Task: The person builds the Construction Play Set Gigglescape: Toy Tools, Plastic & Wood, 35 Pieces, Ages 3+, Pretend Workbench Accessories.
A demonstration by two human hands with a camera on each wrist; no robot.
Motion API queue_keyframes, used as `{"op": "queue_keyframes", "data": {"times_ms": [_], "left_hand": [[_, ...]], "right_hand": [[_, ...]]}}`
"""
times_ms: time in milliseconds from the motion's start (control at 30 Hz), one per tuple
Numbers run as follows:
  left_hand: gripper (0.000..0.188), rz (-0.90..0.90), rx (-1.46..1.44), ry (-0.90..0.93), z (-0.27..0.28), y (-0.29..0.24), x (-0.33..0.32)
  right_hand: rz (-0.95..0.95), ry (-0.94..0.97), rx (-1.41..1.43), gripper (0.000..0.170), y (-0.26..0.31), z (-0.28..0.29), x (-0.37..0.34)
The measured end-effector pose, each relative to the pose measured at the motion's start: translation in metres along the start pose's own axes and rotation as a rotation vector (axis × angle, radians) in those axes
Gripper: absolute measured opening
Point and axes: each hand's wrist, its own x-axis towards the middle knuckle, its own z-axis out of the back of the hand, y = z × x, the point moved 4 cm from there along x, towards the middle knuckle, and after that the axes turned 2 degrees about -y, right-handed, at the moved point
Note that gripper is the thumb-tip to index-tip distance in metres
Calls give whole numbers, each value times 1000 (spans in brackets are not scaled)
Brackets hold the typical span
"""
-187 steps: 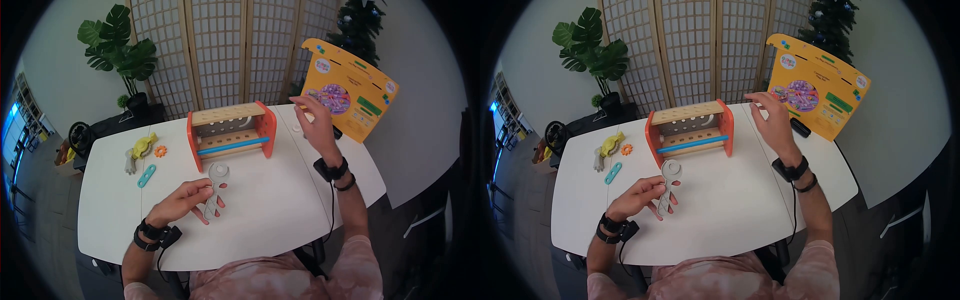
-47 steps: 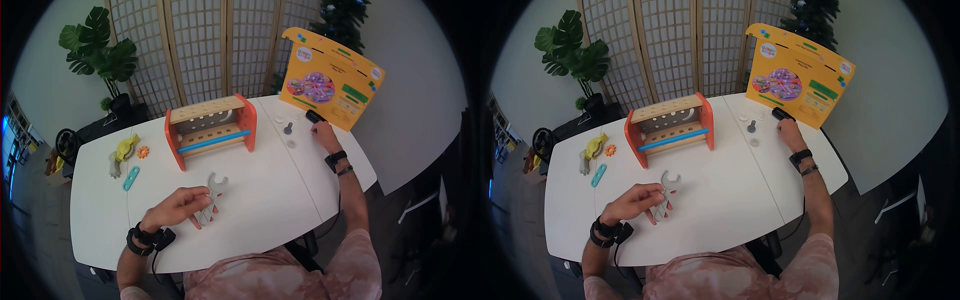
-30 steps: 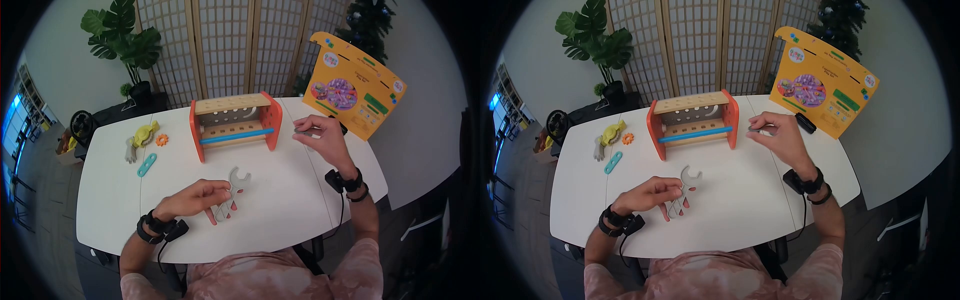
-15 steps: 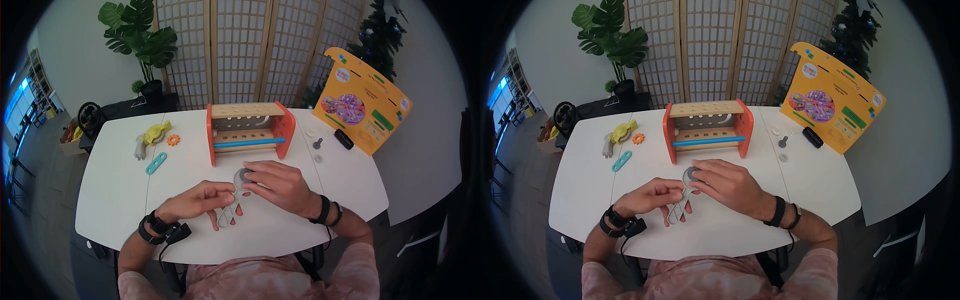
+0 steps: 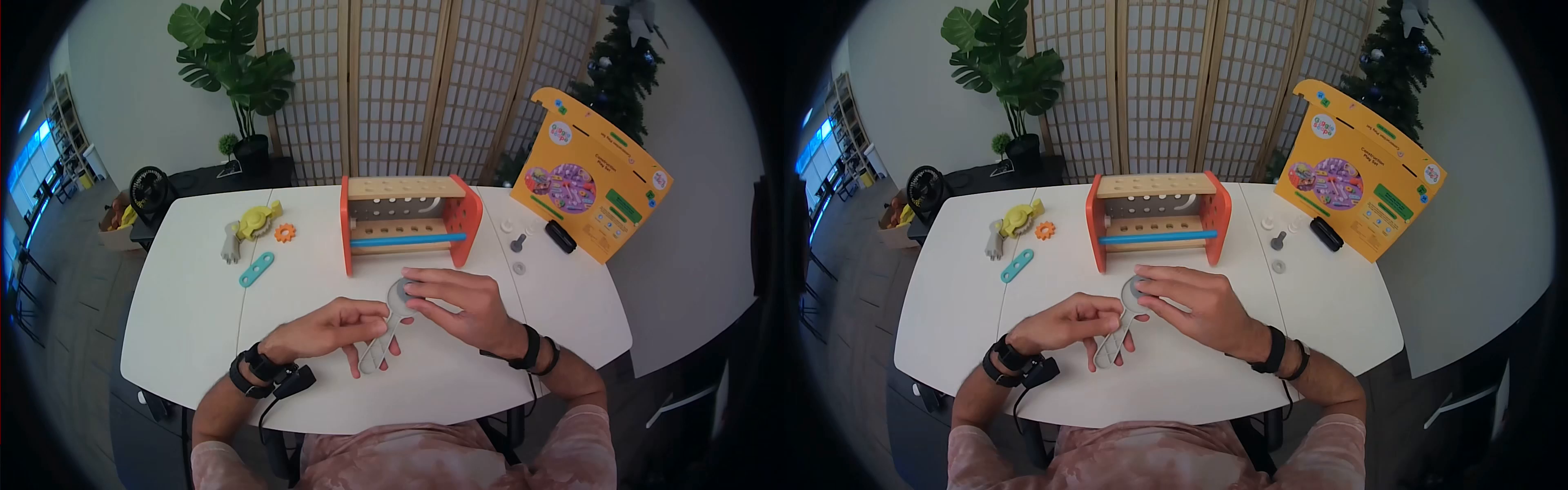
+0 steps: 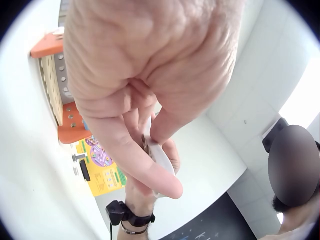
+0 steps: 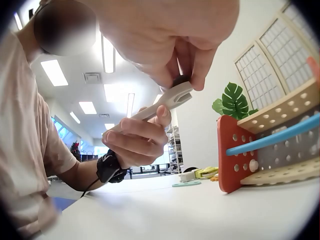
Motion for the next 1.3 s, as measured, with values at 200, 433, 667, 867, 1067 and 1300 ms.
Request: {"op": "queue_keyframes", "data": {"times_ms": [200, 433, 667, 867, 1067, 1300], "left_hand": [[31, 6, 0, 29, 4, 3, -4], [39, -19, -1, 3, 4, 6, 1], [42, 31, -3, -110, 9, 7, 2], [42, 24, -2, -160, 13, 6, 4], [43, 29, -4, -163, 13, 9, 9], [44, 22, 15, -204, 14, -2, 14]], "right_hand": [[-185, 63, 241, 39, -6, -1, -1], [-139, 7, 249, 48, -4, 16, 9], [-123, -200, 32, 37, -61, 58, 20], [-415, -414, 101, 42, -142, 94, 4], [-643, -43, 120, 60, -181, 46, -12], [-563, -22, -45, 47, -157, 31, -7]]}}
